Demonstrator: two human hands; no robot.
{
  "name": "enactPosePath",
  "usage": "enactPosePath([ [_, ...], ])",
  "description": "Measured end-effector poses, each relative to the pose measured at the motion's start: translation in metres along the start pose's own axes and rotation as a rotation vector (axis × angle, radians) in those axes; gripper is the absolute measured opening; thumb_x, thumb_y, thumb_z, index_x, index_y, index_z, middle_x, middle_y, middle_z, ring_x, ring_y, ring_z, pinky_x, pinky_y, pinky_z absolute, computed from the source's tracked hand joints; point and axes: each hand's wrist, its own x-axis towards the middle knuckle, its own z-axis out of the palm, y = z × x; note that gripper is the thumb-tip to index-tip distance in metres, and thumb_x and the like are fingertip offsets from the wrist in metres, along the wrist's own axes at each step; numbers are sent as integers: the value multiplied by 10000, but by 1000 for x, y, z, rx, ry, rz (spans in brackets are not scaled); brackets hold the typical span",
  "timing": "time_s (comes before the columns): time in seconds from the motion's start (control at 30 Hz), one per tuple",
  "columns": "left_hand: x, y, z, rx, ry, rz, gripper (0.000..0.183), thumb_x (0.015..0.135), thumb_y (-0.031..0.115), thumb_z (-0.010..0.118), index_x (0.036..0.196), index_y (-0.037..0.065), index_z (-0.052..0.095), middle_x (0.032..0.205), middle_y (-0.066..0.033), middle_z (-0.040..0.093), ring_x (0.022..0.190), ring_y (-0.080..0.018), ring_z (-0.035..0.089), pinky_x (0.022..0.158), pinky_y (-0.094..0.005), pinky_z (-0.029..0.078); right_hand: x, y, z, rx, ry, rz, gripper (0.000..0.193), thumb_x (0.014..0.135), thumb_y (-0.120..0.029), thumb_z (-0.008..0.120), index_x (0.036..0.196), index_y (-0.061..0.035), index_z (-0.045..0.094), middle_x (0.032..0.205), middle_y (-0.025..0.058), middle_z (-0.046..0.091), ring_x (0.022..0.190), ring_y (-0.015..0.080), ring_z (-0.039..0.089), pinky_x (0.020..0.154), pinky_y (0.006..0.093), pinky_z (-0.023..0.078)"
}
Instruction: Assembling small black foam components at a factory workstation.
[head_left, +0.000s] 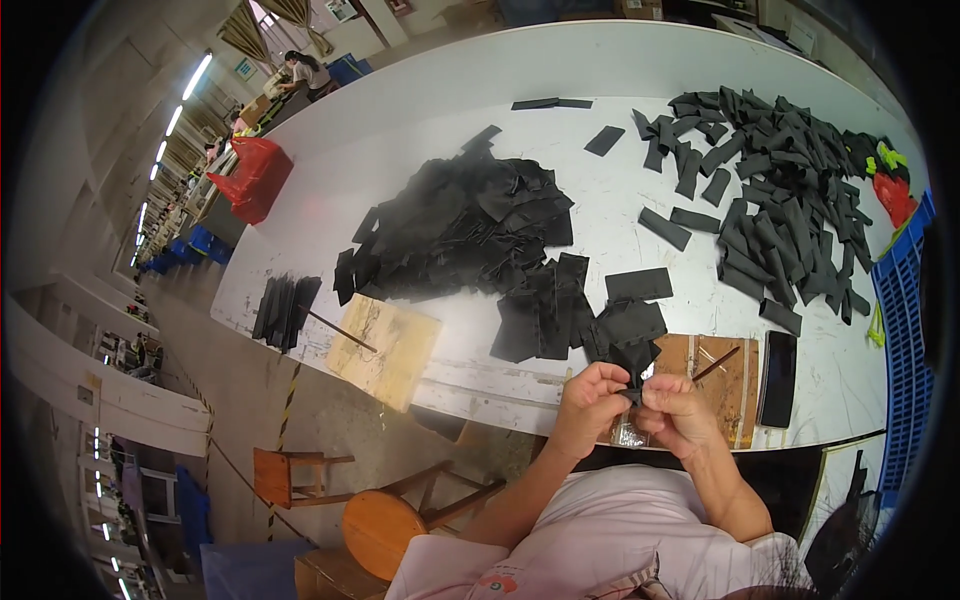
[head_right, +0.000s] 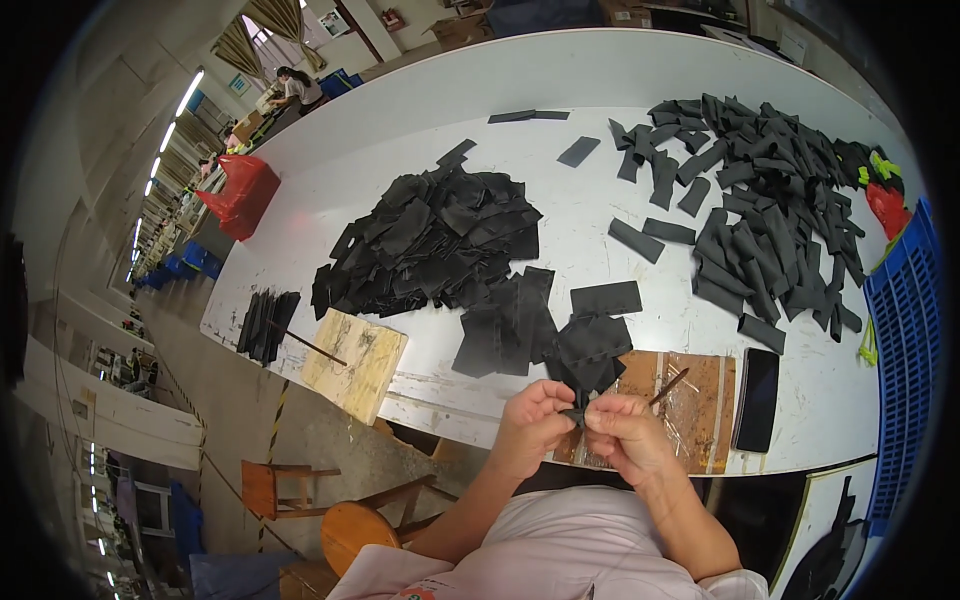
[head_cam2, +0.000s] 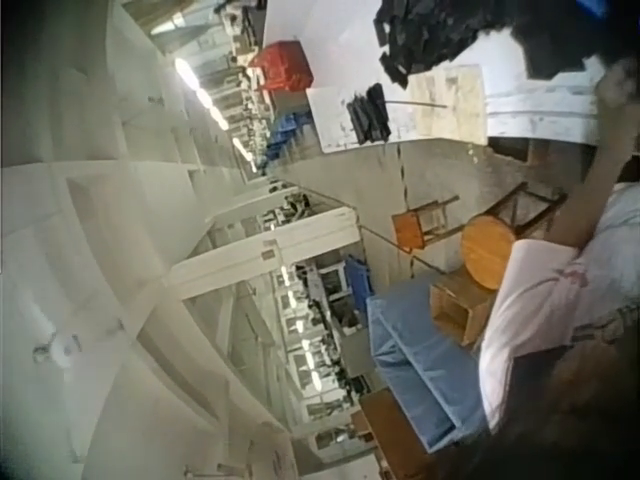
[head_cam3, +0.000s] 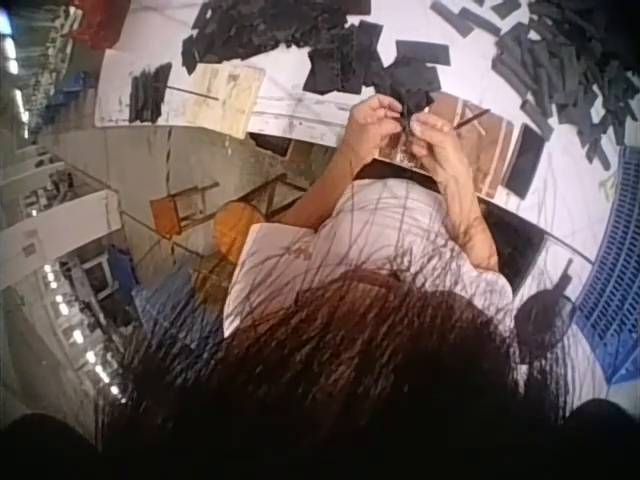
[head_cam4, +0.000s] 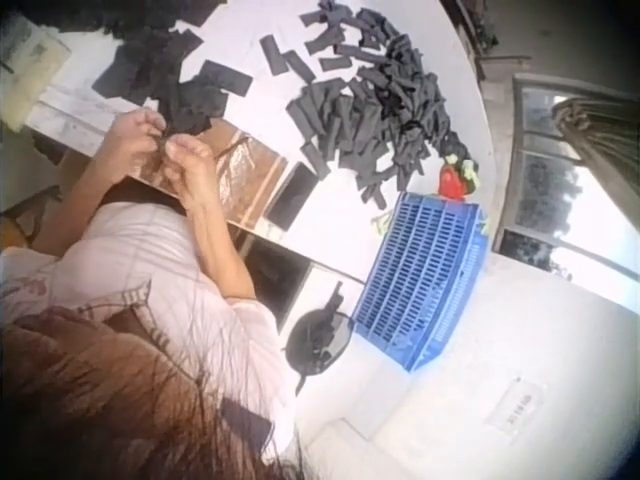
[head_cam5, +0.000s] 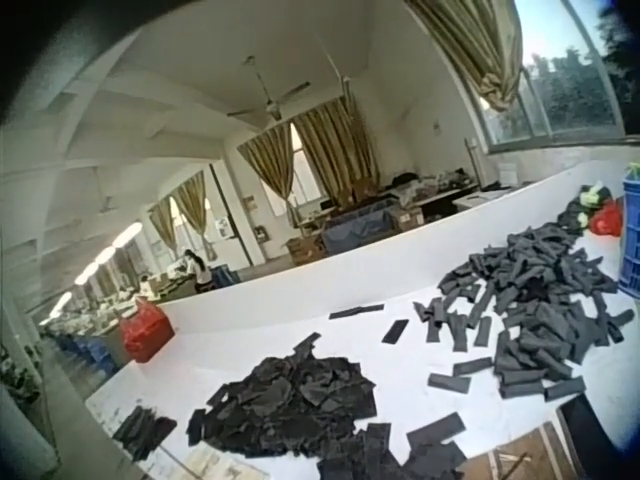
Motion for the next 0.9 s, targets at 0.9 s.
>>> enactPosePath([
  [0.9, -10, -5, 82, 527, 69, 624, 131, 780, -53, 491, 903, -19, 521, 861, -68, 550, 524, -21, 439, 417, -142, 339, -55, -47, 13, -962, 254, -821, 58, 749, -34, 524, 731, 9, 489, 739, 82, 477, 601, 137, 458, 530, 228, 367],
])
